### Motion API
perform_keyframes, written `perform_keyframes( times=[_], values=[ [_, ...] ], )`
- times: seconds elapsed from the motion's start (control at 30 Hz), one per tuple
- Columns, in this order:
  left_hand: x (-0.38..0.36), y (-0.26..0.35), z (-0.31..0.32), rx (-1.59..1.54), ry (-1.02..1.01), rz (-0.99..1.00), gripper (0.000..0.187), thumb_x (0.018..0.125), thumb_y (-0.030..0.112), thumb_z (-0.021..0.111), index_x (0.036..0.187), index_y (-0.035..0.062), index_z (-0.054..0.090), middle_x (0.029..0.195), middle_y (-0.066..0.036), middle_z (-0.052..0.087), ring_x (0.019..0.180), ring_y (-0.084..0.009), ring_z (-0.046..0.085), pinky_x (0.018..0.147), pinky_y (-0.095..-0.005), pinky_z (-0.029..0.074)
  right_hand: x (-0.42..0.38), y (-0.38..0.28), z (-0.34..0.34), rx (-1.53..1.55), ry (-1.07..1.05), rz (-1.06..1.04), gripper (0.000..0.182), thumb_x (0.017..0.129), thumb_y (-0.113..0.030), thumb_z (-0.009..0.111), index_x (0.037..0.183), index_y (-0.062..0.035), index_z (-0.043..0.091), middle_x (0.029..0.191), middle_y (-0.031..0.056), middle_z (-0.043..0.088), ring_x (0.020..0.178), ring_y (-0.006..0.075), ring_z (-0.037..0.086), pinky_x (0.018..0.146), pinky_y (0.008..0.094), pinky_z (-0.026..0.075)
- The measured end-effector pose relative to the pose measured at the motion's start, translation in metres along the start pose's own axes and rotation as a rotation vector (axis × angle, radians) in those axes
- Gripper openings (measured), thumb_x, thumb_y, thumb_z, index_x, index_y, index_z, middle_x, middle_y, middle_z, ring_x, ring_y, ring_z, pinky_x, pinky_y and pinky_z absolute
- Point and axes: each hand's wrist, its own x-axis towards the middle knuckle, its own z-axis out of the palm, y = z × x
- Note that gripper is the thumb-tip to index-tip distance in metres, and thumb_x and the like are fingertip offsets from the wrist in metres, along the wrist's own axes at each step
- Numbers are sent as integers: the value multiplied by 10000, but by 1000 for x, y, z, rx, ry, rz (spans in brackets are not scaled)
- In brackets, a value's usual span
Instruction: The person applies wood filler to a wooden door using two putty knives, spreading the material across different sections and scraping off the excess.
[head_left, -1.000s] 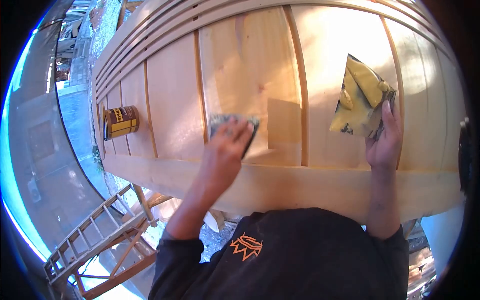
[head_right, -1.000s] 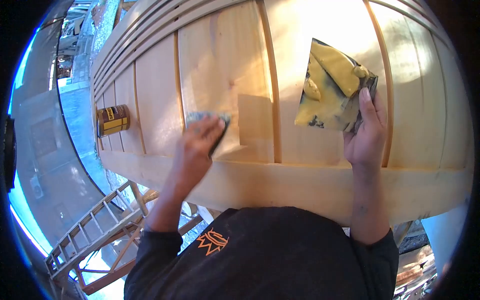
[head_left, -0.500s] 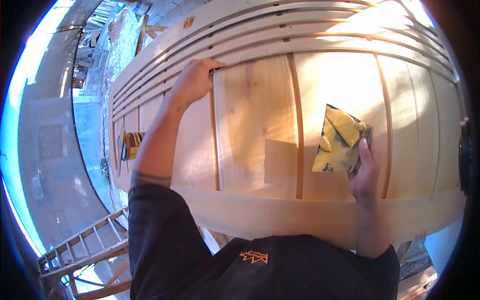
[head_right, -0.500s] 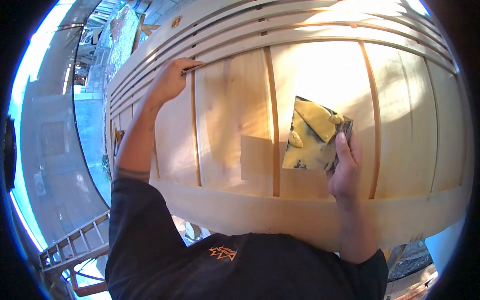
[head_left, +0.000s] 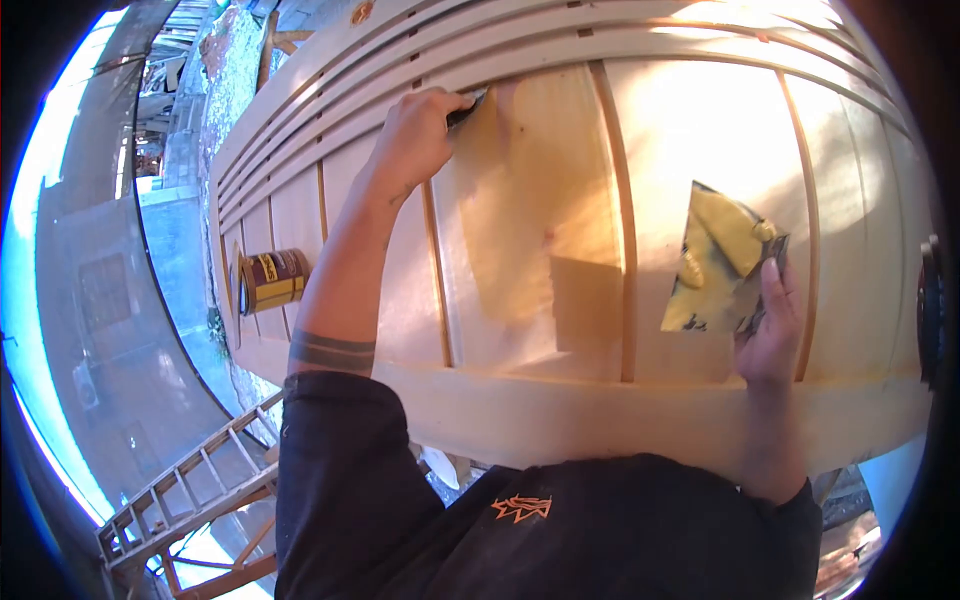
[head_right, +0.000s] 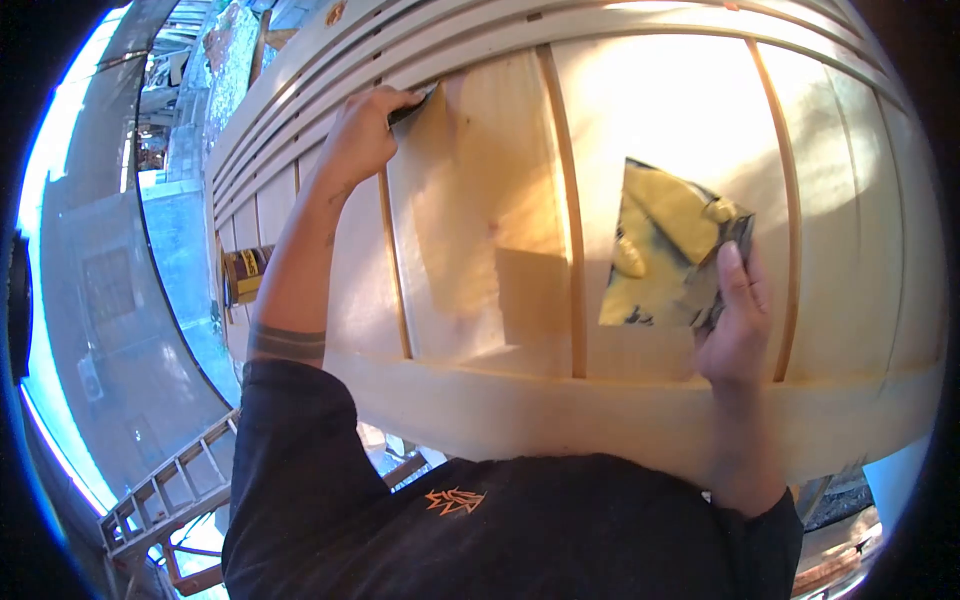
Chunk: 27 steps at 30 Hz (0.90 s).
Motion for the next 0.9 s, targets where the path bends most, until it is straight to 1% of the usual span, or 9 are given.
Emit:
perform_keyframes(
  times=[0.07,0.17,0.23,0.4,0.47,0.57,0.63,0.73,0.9],
  values=[
    [-13,-4,10,-52,58,56,506,623,-148,469,1065,18,653,1074,-193,630,1031,-347,591,939,-347,440,-1,-2,-8,-11,1,-30,386,987,-163,384,1326,22,386,1244,119,533,1115,191,553,934,324,473],
    [-74,29,25,-46,42,-94,525,631,-148,496,1103,34,637,1144,-182,600,1068,-342,568,965,-372,434,-4,-5,-5,-12,-66,-43,383,990,-154,374,1325,31,382,1253,133,523,1136,203,541,945,331,466],
    [-126,60,26,17,61,-92,557,629,-156,505,1134,48,622,1187,-173,580,1113,-347,537,978,-391,430,-6,0,-2,-2,-87,-23,383,990,-157,377,1324,32,384,1251,134,525,1137,204,540,944,333,466],
    [-210,113,11,-45,-129,-108,509,675,-155,493,1123,43,633,1187,-173,589,1119,-340,547,985,-392,424,-6,1,0,22,-105,17,385,984,-168,404,1315,29,400,1246,127,529,1137,202,542,937,336,468],
    [-205,117,-17,-175,-403,-141,485,695,-148,482,1116,38,635,1142,-179,613,1086,-330,575,966,-384,440,-6,-4,13,-4,-83,-3,346,980,-166,413,1269,23,445,1185,107,565,1066,178,578,885,306,494],
    [-146,73,-30,-92,-141,-43,485,702,-154,452,1122,19,622,1127,-204,612,1080,-333,579,948,-374,448,-5,0,17,10,-83,9,309,984,-165,397,1218,19,481,1102,88,600,974,145,609,825,277,515],
    [-83,47,-43,-108,-38,-120,514,697,-169,418,1129,24,618,1132,-213,607,1089,-342,574,963,-359,434,-2,0,18,-10,-117,24,313,984,-165,392,1225,19,473,1107,87,595,973,145,606,827,276,513],
    [-16,6,-42,-71,-66,-104,522,673,-165,430,1112,32,634,1094,-212,625,1067,-334,588,929,-358,450,4,0,16,-22,-110,18,317,984,-159,385,1234,19,465,1127,90,582,977,155,598,847,283,506],
    [35,-39,-20,-66,-235,-39,531,659,-170,422,1101,20,646,1037,-191,657,993,-260,626,875,-330,472,7,0,16,-41,-26,-9,344,982,-161,395,1269,23,446,1165,98,570,1030,171,586,880,296,494]
  ],
)
